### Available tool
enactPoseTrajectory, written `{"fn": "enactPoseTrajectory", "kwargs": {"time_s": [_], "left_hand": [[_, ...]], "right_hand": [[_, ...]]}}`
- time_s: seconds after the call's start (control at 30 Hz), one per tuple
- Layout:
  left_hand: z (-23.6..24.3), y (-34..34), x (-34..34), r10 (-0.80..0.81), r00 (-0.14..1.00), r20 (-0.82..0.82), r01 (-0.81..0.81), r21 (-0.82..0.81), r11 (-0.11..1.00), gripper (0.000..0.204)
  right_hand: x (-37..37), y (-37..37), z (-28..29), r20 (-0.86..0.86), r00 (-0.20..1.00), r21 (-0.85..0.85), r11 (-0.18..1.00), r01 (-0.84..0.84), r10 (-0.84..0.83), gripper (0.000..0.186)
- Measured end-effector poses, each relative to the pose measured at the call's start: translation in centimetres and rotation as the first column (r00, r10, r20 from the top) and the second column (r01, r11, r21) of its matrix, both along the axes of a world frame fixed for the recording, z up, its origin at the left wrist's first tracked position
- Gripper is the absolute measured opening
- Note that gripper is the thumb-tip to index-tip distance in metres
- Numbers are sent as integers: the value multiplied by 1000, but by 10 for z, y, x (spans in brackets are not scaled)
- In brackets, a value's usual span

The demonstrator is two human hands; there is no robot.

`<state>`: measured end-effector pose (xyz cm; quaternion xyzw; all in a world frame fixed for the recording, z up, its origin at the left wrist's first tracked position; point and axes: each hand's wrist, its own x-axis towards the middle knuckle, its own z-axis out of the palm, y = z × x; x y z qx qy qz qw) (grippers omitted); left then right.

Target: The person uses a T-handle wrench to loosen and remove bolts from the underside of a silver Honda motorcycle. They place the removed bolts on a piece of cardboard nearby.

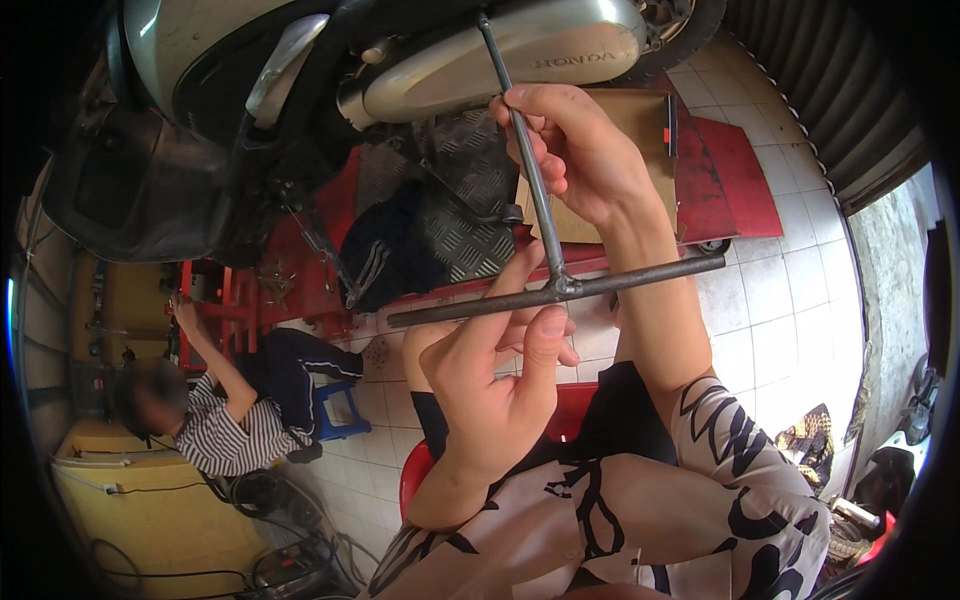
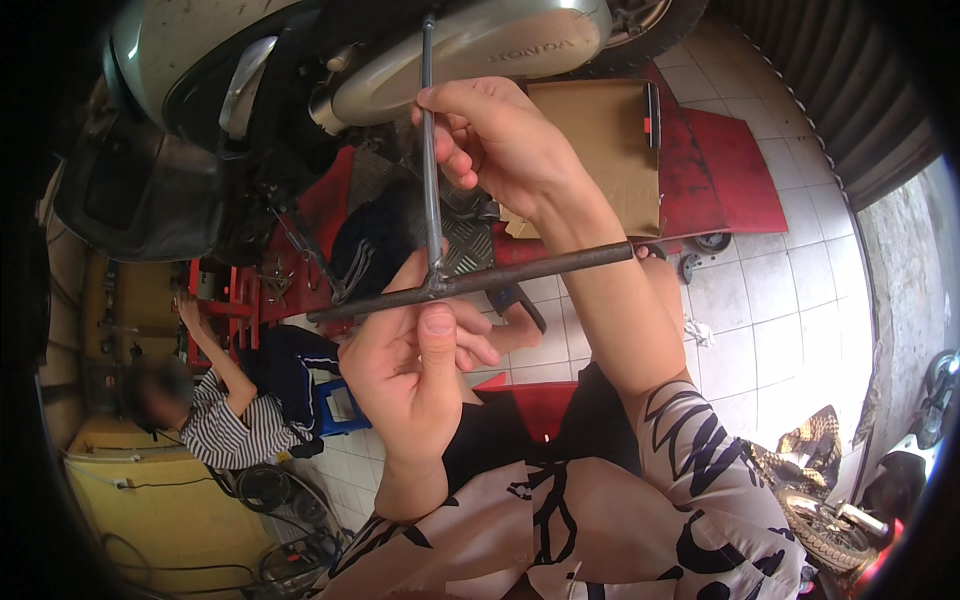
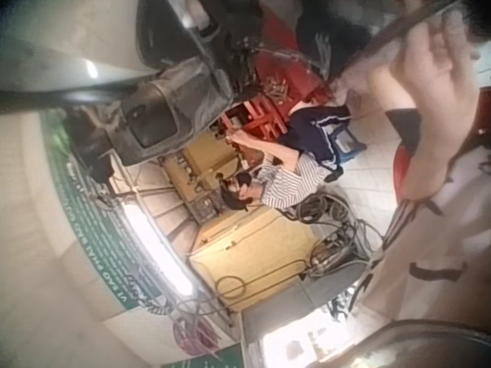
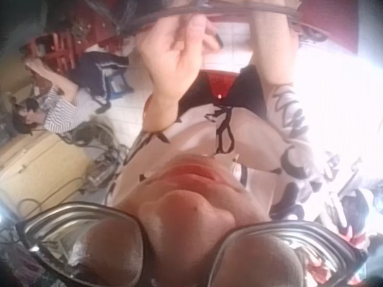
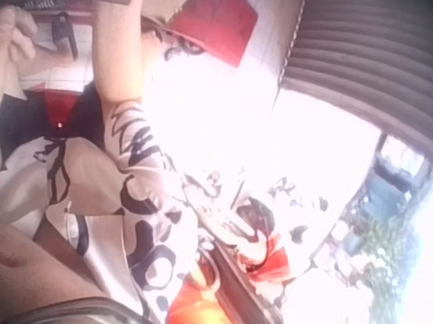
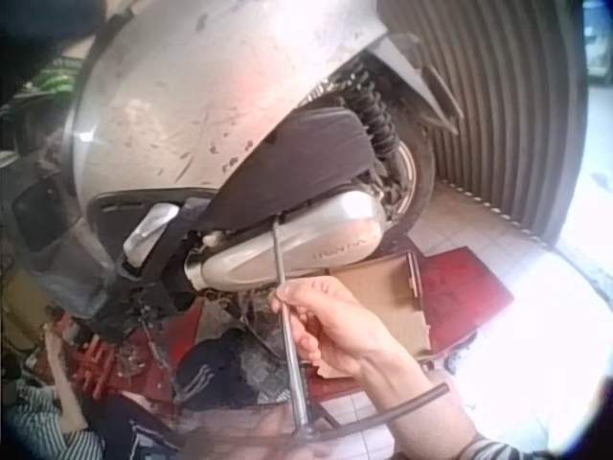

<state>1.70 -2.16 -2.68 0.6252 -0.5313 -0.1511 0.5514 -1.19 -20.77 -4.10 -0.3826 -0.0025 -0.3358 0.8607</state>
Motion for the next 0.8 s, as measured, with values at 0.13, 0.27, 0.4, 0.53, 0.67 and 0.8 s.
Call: {"fn": "enactPoseTrajectory", "kwargs": {"time_s": [0.13,0.27,0.4,0.53,0.67,0.8], "left_hand": [[2,-8,-1,15,999,-33,-17,-38,999,38],[4,-13,0,17,996,-85,-22,-59,998,37],[7,-19,1,52,992,-114,-66,-123,990,35],[23,-18,2,108,991,-83,-118,-126,985,31],[27,-18,2,182,891,416,-154,-100,983,30],[23,-11,-10,98,775,624,-184,75,980,32]], "right_hand": [[2,-9,-8,75,996,44,997,-57,53,23],[4,-16,-10,88,995,27,998,-59,56,24],[7,-15,-10,107,993,27,998,-58,55,26],[-3,-12,-5,-41,987,-132,978,-162,158,29],[-9,-10,-2,-52,946,-178,929,-324,320,28],[-2,-15,-9,90,895,-97,898,-429,437,26]]}}
